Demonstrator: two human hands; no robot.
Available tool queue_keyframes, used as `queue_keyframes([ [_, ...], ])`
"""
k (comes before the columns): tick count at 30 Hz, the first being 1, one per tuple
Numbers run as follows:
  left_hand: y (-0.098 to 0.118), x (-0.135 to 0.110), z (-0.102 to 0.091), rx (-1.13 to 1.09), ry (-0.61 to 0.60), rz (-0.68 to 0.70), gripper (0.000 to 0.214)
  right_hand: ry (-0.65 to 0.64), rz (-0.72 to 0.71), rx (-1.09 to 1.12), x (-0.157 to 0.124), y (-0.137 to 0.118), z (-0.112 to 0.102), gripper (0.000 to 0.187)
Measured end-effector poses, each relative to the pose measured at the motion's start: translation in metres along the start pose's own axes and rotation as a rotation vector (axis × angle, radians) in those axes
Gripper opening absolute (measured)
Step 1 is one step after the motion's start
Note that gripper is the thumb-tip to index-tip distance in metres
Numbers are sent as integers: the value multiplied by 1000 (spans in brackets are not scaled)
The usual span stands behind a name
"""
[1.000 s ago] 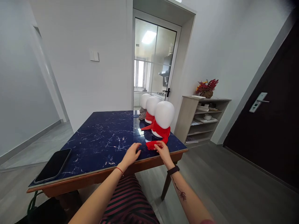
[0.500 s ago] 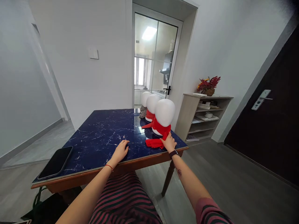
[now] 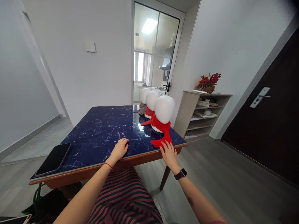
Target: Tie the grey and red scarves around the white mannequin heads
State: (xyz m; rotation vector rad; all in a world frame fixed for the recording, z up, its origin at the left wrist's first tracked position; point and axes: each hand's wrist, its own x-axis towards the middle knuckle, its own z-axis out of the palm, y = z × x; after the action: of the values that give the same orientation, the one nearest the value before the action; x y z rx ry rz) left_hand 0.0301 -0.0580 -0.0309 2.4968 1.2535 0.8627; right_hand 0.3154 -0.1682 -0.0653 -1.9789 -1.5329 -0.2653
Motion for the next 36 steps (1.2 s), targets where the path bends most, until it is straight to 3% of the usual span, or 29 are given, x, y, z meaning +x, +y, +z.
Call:
queue_keyframes([
  [2,-1,0,0,0,-4,2,26,6,15,-11,-6,-4,3,38],
  [4,-2,0,0,-8,-6,3,25,103,58,44,1,-2,2,39],
  [7,-4,-1,1,-42,-2,-4,23,326,139,245,31,16,-1,44],
  [9,-6,0,2,-72,3,-19,23,391,228,365,57,37,-1,45],
  [15,-11,29,8,-223,-97,-111,22,193,368,447,147,95,12,38],
  [21,10,94,37,-320,-150,-128,35,116,489,529,218,107,38,42],
  [26,44,146,86,-407,-202,-70,63,120,487,548,227,110,56,46],
  [30,68,169,127,-535,-113,-53,82,61,406,563,219,116,64,41],
  [33,78,172,141,-487,-82,-66,85,-1,332,584,216,119,68,35],
  [36,79,168,142,-464,-124,-23,89,-20,288,588,215,120,72,36],
])
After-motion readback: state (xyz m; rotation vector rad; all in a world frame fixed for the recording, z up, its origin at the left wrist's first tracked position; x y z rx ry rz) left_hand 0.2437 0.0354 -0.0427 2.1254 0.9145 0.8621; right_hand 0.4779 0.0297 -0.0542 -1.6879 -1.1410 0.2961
